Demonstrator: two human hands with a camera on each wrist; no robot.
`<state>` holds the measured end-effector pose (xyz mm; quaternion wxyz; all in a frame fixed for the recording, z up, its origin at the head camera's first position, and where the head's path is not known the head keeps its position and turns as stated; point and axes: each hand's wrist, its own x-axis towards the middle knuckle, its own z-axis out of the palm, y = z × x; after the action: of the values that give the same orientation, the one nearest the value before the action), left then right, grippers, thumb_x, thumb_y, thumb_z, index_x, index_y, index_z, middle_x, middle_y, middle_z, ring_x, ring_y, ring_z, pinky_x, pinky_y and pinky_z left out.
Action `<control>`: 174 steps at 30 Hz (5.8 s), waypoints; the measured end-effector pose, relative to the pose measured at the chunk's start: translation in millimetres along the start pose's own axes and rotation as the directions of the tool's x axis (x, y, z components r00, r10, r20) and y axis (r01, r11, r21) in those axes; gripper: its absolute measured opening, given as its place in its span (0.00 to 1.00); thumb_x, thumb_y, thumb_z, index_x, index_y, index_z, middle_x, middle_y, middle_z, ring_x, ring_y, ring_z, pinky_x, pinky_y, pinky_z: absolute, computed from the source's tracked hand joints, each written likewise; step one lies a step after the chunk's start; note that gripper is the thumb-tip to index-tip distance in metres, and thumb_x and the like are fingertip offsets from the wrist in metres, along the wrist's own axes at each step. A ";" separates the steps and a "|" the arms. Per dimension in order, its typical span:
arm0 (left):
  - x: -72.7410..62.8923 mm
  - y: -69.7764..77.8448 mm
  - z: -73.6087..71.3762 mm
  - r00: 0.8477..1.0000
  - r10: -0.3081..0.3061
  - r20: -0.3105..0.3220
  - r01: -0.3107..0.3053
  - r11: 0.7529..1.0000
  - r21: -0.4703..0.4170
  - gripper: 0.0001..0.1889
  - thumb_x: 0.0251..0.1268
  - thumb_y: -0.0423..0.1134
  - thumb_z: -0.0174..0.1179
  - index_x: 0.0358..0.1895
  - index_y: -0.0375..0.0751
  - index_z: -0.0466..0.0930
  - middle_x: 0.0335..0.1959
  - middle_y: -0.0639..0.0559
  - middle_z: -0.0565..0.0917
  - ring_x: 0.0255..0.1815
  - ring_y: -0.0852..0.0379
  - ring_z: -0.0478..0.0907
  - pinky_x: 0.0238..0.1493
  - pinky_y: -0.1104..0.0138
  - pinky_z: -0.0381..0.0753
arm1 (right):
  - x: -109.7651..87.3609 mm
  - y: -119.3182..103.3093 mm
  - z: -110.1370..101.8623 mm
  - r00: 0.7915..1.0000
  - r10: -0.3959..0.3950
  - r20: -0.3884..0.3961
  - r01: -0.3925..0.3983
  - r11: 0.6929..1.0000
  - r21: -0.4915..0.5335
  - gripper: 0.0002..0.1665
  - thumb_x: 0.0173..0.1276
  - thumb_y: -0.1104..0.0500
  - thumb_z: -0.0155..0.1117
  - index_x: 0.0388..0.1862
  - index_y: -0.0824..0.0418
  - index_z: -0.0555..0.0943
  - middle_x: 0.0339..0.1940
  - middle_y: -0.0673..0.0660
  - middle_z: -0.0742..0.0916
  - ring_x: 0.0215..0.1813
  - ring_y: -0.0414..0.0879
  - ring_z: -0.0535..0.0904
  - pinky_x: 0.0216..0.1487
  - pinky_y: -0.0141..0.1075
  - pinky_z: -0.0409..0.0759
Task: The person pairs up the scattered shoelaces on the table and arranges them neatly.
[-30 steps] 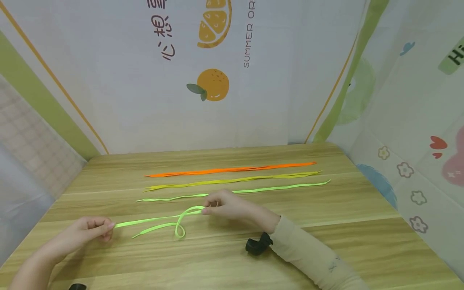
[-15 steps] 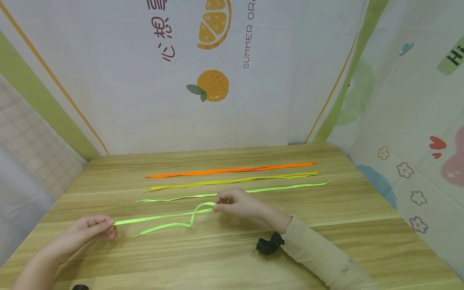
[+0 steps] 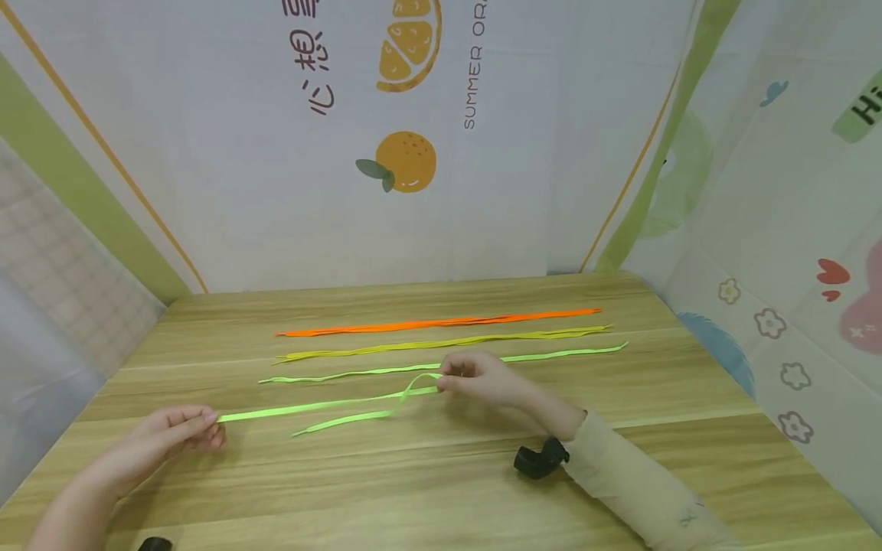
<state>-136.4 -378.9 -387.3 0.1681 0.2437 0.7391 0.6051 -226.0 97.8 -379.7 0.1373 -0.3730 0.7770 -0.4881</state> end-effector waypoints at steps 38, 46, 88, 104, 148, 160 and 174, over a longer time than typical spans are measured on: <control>24.3 13.2 11.8 0.995 -0.074 -0.064 0.082 0.989 0.124 0.15 0.78 0.31 0.40 0.39 0.28 0.76 0.37 0.47 0.83 0.43 0.52 0.82 0.46 0.68 0.76 | -71.8 21.6 -61.3 0.940 0.109 -0.324 -0.080 0.992 0.101 0.16 0.74 0.58 0.55 0.40 0.72 0.81 0.31 0.65 0.84 0.32 0.48 0.78 0.35 0.38 0.78; 31.4 16.3 12.8 0.996 -0.079 -0.051 0.086 0.983 0.161 0.15 0.77 0.31 0.41 0.43 0.20 0.74 0.39 0.46 0.83 0.44 0.52 0.82 0.47 0.70 0.75 | -77.9 20.3 -69.0 0.904 0.081 -0.420 -0.005 0.984 0.180 0.23 0.76 0.56 0.51 0.39 0.79 0.78 0.29 0.57 0.85 0.27 0.47 0.78 0.33 0.37 0.78; 62.0 15.0 6.3 0.948 -0.154 -0.279 0.213 0.958 0.195 0.17 0.75 0.37 0.49 0.44 0.21 0.77 0.35 0.48 0.84 0.39 0.57 0.82 0.41 0.67 0.78 | -164.1 63.0 -163.2 0.803 0.230 -0.549 -0.099 0.961 0.258 0.10 0.71 0.65 0.58 0.42 0.58 0.85 0.33 0.46 0.86 0.34 0.38 0.82 0.38 0.29 0.79; 62.8 14.3 -2.2 0.979 -0.134 -0.154 0.169 0.954 0.246 0.17 0.76 0.35 0.47 0.46 0.17 0.74 0.35 0.45 0.83 0.38 0.59 0.80 0.41 0.67 0.79 | -173.3 72.8 -177.7 0.787 0.242 -0.568 -0.313 0.949 -0.029 0.17 0.70 0.61 0.62 0.49 0.75 0.79 0.33 0.49 0.87 0.30 0.43 0.81 0.34 0.33 0.80; 80.9 6.6 -3.0 0.885 -0.325 -0.334 0.428 0.851 0.305 0.16 0.70 0.45 0.57 0.32 0.33 0.79 0.25 0.51 0.75 0.26 0.58 0.71 0.28 0.67 0.72 | -173.4 101.6 -180.3 0.740 0.389 -0.549 -0.536 0.834 -0.132 0.21 0.69 0.54 0.62 0.47 0.73 0.80 0.31 0.53 0.83 0.31 0.41 0.75 0.32 0.33 0.75; 86.7 6.3 -4.1 0.865 -0.365 -0.344 0.480 0.802 0.355 0.15 0.69 0.45 0.57 0.28 0.37 0.78 0.22 0.53 0.74 0.21 0.59 0.69 0.25 0.68 0.70 | -168.3 101.1 -183.5 0.737 0.431 -0.522 -0.565 0.816 -0.123 0.22 0.69 0.53 0.63 0.48 0.73 0.80 0.30 0.51 0.82 0.31 0.41 0.74 0.31 0.33 0.74; 86.4 6.9 -3.5 0.864 -0.369 -0.343 0.484 0.798 0.359 0.15 0.69 0.44 0.57 0.26 0.38 0.77 0.21 0.53 0.74 0.22 0.59 0.70 0.26 0.68 0.72 | -163.9 96.3 -185.0 0.728 0.486 -0.483 -0.583 0.810 -0.064 0.18 0.68 0.60 0.62 0.48 0.75 0.79 0.29 0.51 0.81 0.28 0.42 0.73 0.29 0.33 0.75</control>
<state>-208.5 -332.1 -375.8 0.1458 0.0206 0.9057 0.3976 -263.7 359.7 -397.4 0.0510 -0.0229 0.9087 -0.4137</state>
